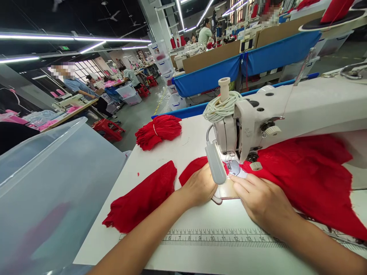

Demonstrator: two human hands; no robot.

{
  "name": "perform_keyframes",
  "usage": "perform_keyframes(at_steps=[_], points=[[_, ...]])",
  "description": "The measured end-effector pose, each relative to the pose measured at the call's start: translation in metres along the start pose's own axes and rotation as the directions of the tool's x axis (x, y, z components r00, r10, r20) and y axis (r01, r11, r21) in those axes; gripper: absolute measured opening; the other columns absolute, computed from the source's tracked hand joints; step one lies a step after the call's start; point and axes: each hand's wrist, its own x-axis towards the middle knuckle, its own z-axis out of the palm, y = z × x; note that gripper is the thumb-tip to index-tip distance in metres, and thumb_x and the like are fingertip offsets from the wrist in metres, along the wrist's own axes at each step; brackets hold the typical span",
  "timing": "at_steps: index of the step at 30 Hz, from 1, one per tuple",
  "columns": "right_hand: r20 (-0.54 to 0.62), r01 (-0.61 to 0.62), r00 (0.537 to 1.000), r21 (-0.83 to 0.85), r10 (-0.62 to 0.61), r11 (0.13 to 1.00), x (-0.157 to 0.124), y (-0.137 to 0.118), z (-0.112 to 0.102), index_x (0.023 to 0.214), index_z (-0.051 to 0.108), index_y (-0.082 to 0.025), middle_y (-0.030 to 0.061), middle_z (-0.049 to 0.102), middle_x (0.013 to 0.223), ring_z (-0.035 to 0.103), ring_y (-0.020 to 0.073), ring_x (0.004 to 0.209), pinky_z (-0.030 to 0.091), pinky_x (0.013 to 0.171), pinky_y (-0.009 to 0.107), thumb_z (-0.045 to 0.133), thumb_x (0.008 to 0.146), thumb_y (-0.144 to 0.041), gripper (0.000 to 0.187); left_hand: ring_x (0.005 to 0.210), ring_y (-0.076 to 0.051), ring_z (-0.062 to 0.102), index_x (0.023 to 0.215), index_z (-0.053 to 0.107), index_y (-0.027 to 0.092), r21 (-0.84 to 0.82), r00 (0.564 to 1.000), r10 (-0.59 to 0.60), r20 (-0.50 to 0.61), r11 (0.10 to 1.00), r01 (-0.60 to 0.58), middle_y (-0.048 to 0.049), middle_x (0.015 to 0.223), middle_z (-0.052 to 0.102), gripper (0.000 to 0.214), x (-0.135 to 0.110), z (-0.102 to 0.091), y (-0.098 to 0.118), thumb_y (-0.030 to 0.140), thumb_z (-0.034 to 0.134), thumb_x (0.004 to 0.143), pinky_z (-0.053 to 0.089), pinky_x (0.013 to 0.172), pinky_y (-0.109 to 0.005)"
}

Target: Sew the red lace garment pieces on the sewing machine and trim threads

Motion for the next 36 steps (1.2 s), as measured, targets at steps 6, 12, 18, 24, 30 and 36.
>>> perform_keyframes(at_steps=[6,12,18,24,30,36], points=[[0.014,-0.027,1.000,-0.050,0.028,0.998,-0.001,0.003,0.002,0.075,0.064,-0.017,0.0029,0.074,0.097,0.049,0.0191,0.075,0.032,0.062,0.032,0.049,0.064,0.005,0.028,0.110,-0.024,0.061,0.103,0.055,0.013,0.043,0.989,0.122,-0.079,0.992,-0.119,-0.0139,0.103,0.066,0.021,-0.001,0.004,-0.006,0.011,0.038,0.092,0.054,0.095,-0.042],[0.019,-0.024,0.999,-0.064,0.025,0.998,-0.001,0.004,0.003,0.075,0.064,-0.017,0.0029,0.073,0.102,0.049,0.0184,0.075,0.032,0.061,0.032,0.049,0.063,0.005,0.029,0.109,-0.023,0.063,0.114,0.056,0.012,0.075,0.982,0.145,-0.120,0.988,-0.136,-0.0151,0.114,0.067,0.026,0.000,0.005,-0.009,0.014,0.041,0.093,0.056,0.093,-0.041],[0.045,-0.034,0.998,-0.074,0.037,0.997,-0.001,0.005,0.004,0.078,0.064,-0.018,0.0033,0.072,0.105,0.051,0.0187,0.079,0.035,0.061,0.033,0.050,0.066,0.003,0.029,0.117,-0.024,0.060,0.117,0.055,0.011,0.084,0.985,0.158,-0.069,0.985,-0.152,-0.0169,0.122,0.065,0.028,-0.001,0.005,-0.012,0.013,0.041,0.093,0.055,0.096,-0.040],[0.054,-0.064,0.996,-0.051,0.067,0.997,-0.002,0.005,0.003,0.082,0.065,-0.018,0.0037,0.072,0.107,0.054,0.0182,0.079,0.036,0.062,0.031,0.050,0.067,0.003,0.030,0.118,-0.024,0.060,0.121,0.054,0.011,0.088,0.983,0.178,-0.049,0.981,-0.174,-0.0174,0.125,0.063,0.031,-0.002,0.009,-0.018,0.014,0.039,0.094,0.054,0.098,-0.040],[0.027,-0.047,0.998,-0.036,0.048,0.998,-0.001,0.006,0.003,0.085,0.067,-0.017,0.0031,0.073,0.107,0.056,0.0187,0.081,0.037,0.065,0.031,0.048,0.071,0.003,0.030,0.118,-0.024,0.060,0.116,0.056,0.008,0.123,0.985,0.173,-0.021,0.978,-0.169,-0.0210,0.127,0.061,0.030,-0.001,0.007,-0.018,0.013,0.040,0.092,0.055,0.097,-0.039],[0.075,-0.067,0.995,-0.038,0.069,0.997,-0.002,0.006,0.004,0.087,0.067,-0.018,0.0038,0.072,0.107,0.057,0.0171,0.080,0.039,0.064,0.031,0.050,0.072,0.001,0.030,0.116,-0.024,0.061,0.119,0.055,0.011,0.105,0.991,0.136,-0.002,0.985,-0.135,-0.0191,0.127,0.061,0.031,0.000,0.006,-0.016,0.015,0.040,0.092,0.055,0.096,-0.039]])
